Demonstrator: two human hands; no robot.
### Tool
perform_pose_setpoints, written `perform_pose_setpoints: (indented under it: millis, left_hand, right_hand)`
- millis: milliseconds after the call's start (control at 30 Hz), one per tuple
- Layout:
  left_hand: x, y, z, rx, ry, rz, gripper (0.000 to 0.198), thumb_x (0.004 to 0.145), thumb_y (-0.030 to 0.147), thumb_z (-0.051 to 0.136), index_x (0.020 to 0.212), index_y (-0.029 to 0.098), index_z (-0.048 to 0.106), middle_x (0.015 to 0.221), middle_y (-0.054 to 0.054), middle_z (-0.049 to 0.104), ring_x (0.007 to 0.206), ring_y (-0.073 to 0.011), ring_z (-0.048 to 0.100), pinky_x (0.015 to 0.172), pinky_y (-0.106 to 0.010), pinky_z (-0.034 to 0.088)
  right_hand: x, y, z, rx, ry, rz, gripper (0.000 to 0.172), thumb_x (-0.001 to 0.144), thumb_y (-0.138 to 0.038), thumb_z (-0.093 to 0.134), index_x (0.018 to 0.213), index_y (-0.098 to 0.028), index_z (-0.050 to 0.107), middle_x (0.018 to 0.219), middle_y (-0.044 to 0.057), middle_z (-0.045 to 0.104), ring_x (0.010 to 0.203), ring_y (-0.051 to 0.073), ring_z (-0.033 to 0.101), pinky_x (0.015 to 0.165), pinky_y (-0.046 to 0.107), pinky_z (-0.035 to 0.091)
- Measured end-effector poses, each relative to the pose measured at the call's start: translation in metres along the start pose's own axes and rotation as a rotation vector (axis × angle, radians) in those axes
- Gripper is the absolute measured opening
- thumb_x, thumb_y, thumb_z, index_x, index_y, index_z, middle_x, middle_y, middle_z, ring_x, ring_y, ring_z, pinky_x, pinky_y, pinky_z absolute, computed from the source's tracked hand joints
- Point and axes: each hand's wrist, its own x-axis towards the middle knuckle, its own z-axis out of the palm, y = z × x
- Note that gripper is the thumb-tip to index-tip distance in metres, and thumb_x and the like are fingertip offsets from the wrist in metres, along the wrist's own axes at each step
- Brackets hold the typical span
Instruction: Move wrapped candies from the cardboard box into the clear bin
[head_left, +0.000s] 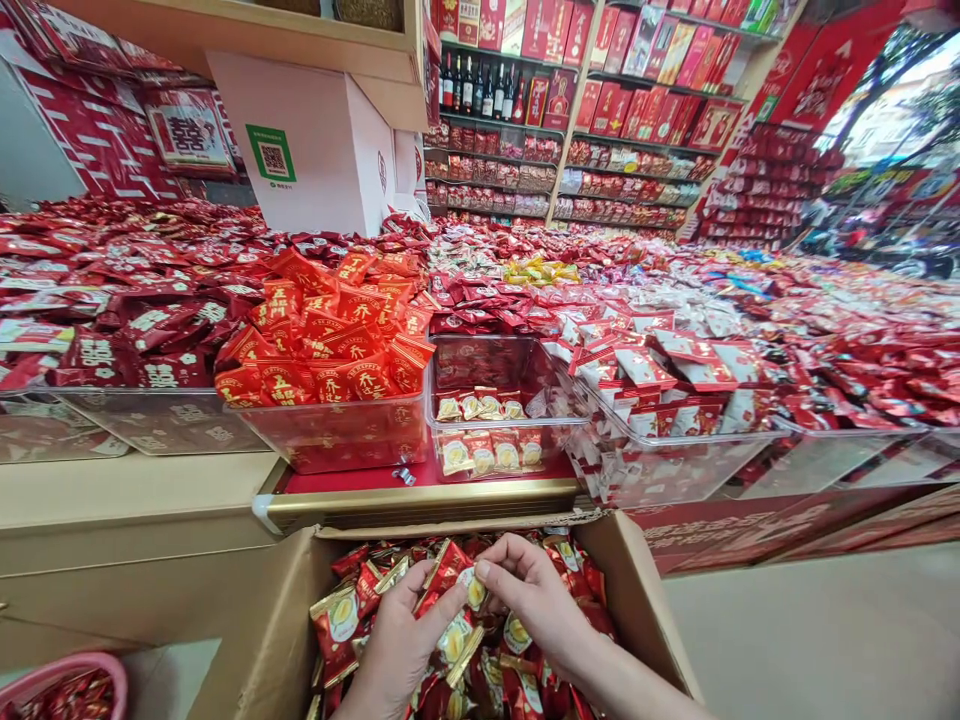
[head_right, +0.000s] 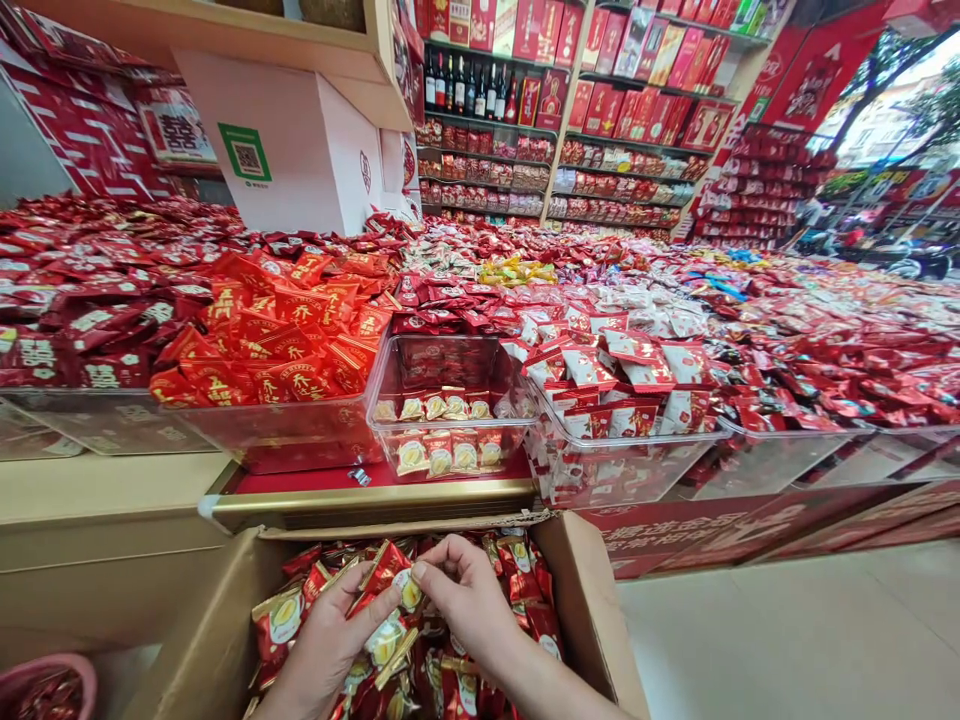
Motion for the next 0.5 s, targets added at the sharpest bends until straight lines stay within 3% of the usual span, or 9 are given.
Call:
perform_pose_setpoints:
  millis: [133,333,500]
  left_hand:
    - [0.002,0.000,-0.003,0.129,-0.058,0.079,0.029,0.066,0.031,0.067,0.092,0.017,0.064,0.089,-0.003,0.069,0.084,-0.0196,0.060,0.078,-0.025,0.046]
    - [0.004,-0.002,-0.005,0.104,-0.017,0.069,0.029,0.062,0.032,0.070,0.087,0.017,0.064,0.088,-0.003,0.070,0.085,-0.0214,0.061,0.077,-0.026,0.047]
    - [0.008,-0.007,-0.012,0.062,-0.033,0.071,0.030,0.058,0.033,0.073,0.082,0.018,0.066,0.082,-0.004,0.070,0.077,-0.0217,0.062,0.073,-0.027,0.049]
  right_hand:
    - [0.001,0.003,0.002,-0.065,-0.038,-0.060,0.037,0.063,-0.047,0.065,0.071,-0.014,0.050,0.061,-0.002,0.048,0.055,0.007,0.041,0.055,0.021,0.034]
    - [-0.002,0.001,0.003,-0.145,-0.022,-0.105,0.037,0.067,-0.050,0.060,0.065,-0.014,0.049,0.058,-0.003,0.044,0.054,0.008,0.037,0.053,0.021,0.032]
    - [0.002,0.008,0.000,-0.132,-0.100,-0.075,0.038,0.064,-0.050,0.062,0.072,-0.015,0.052,0.061,-0.003,0.047,0.056,0.009,0.041,0.054,0.021,0.034]
